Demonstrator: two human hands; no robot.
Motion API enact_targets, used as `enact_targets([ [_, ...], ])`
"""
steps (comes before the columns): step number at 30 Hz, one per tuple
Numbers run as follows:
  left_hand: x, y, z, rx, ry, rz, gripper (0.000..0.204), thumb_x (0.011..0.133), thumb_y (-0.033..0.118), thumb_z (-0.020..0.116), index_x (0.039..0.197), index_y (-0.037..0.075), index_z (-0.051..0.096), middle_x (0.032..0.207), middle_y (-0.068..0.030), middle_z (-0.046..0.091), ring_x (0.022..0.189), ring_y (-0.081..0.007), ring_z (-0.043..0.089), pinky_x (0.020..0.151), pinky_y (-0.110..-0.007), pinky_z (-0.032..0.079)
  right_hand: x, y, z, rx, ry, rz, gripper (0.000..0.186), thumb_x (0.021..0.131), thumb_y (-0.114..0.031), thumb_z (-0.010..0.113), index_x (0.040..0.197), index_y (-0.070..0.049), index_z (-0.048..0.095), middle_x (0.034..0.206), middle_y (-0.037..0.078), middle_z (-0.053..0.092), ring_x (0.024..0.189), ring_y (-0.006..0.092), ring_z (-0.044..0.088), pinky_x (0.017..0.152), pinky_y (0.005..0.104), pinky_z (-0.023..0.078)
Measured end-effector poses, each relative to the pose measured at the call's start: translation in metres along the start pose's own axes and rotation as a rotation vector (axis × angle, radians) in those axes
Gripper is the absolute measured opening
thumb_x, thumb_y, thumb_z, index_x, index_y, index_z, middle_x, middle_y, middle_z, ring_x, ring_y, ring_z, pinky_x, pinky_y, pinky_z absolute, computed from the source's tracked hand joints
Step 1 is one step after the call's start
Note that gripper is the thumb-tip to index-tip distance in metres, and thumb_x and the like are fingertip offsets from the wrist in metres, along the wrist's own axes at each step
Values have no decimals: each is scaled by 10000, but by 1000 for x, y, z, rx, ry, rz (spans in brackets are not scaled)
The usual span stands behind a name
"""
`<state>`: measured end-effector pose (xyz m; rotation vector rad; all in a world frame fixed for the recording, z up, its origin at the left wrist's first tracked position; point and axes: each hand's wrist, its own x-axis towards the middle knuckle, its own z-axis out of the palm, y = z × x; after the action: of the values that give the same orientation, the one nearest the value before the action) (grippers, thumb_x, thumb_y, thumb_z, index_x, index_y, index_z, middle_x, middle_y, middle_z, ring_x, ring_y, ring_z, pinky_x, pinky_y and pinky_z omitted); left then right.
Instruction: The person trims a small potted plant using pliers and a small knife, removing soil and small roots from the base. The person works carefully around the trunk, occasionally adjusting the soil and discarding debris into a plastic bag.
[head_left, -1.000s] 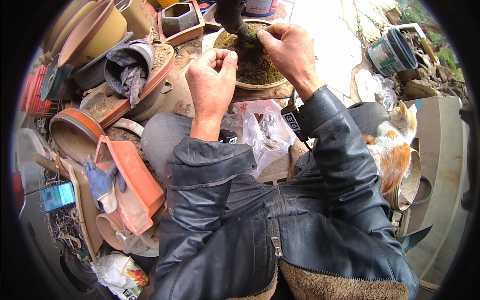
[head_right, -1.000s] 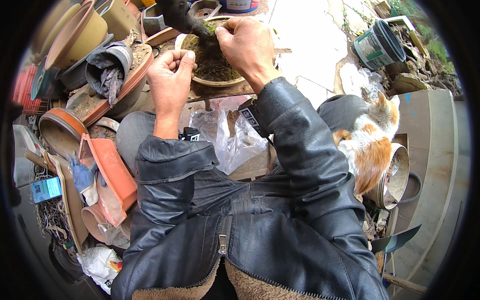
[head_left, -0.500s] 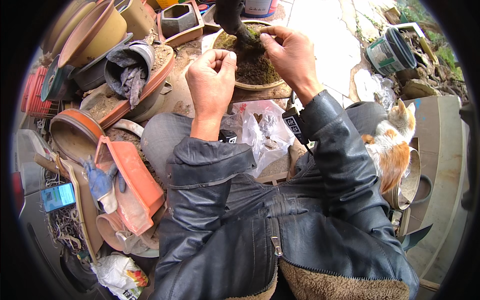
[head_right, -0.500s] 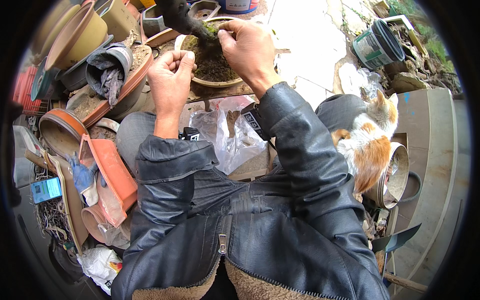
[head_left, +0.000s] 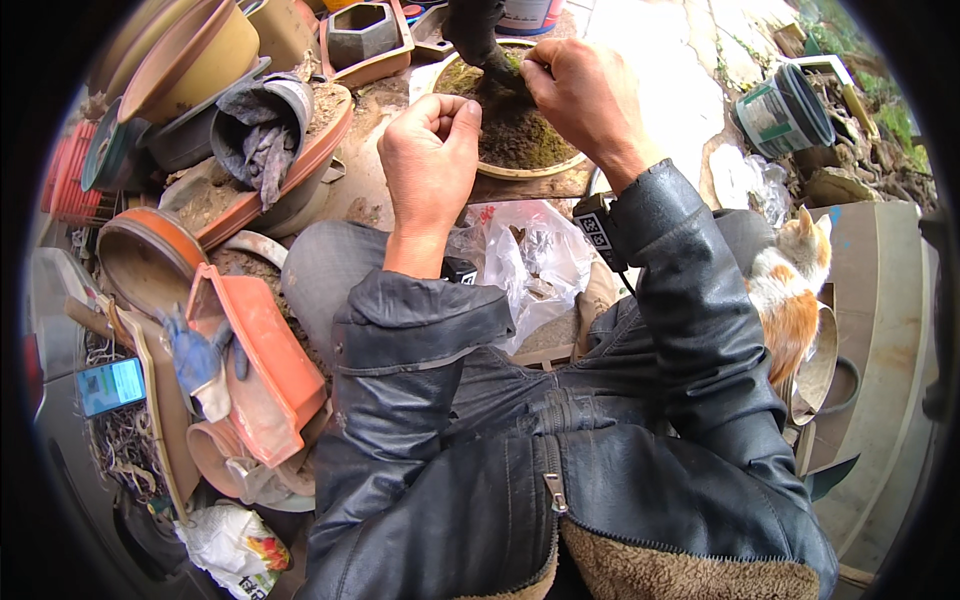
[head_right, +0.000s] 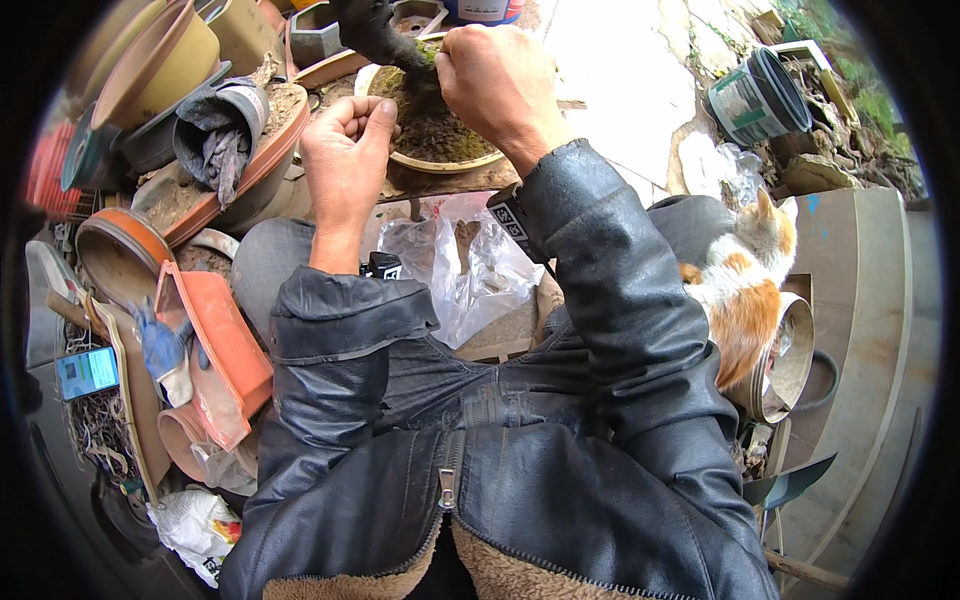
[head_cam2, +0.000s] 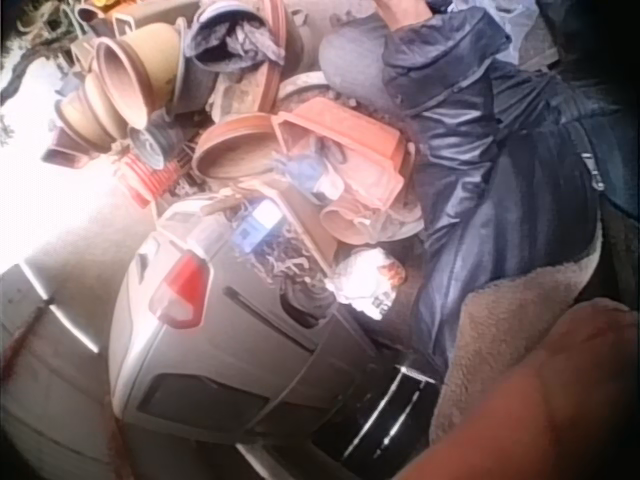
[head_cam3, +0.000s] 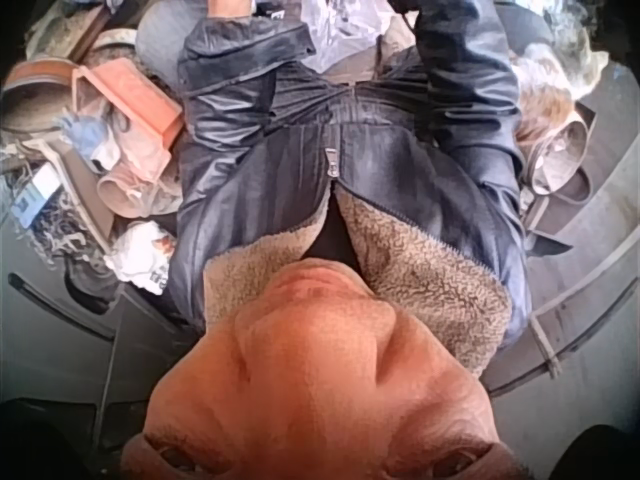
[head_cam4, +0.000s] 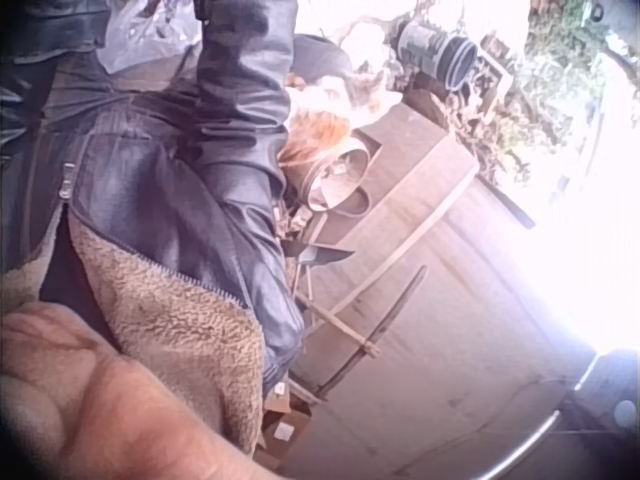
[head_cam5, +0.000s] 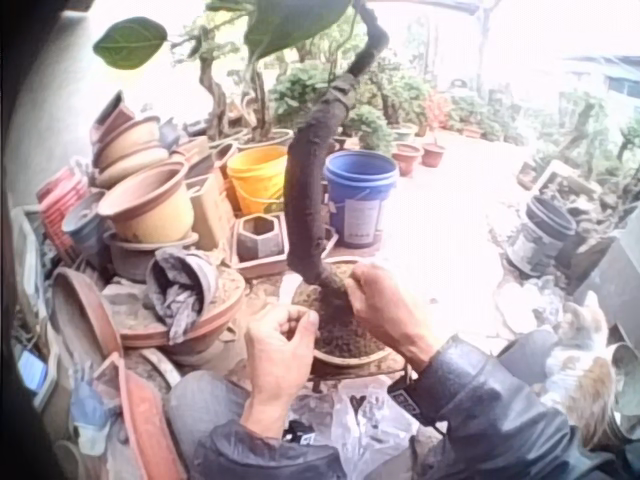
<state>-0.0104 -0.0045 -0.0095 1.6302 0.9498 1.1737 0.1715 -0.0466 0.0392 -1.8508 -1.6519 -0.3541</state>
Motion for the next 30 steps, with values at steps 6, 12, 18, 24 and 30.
enact_targets([
  [6,0,0,1,2,13,15,127,953,92,805,940,-30,776,731,-81,758,631,-107,680,616,-295,526,-3,-5,-2,-63,-31,35,238,953,-264,730,886,-43,784,784,211,723,739,391,744,692,474,588],
  [12,-1,3,-2,35,-1,29,123,972,88,792,961,-33,771,759,-57,751,652,-85,665,617,-266,521,-5,-11,1,-31,49,41,244,936,-240,714,786,-51,749,693,189,697,653,371,735,632,477,589],
  [18,-1,4,-3,60,-34,32,129,1010,82,770,1013,-46,766,825,-6,741,703,-31,636,622,-210,515,-7,-12,2,-62,11,91,243,947,-270,717,841,-61,785,719,183,715,674,362,743,660,461,590],
  [24,-1,4,-3,64,-38,25,123,1011,78,767,1010,-45,765,828,-7,744,713,-31,645,639,-205,523,-10,-6,5,143,24,176,228,947,-261,726,871,-61,804,722,141,741,675,288,750,671,422,597],
  [30,-1,4,-3,66,-38,19,122,1010,77,767,1009,-45,765,828,-13,751,716,-31,654,642,-203,526,-11,-2,9,171,39,185,232,956,-246,749,907,-29,816,718,112,755,640,195,735,652,345,590],
])
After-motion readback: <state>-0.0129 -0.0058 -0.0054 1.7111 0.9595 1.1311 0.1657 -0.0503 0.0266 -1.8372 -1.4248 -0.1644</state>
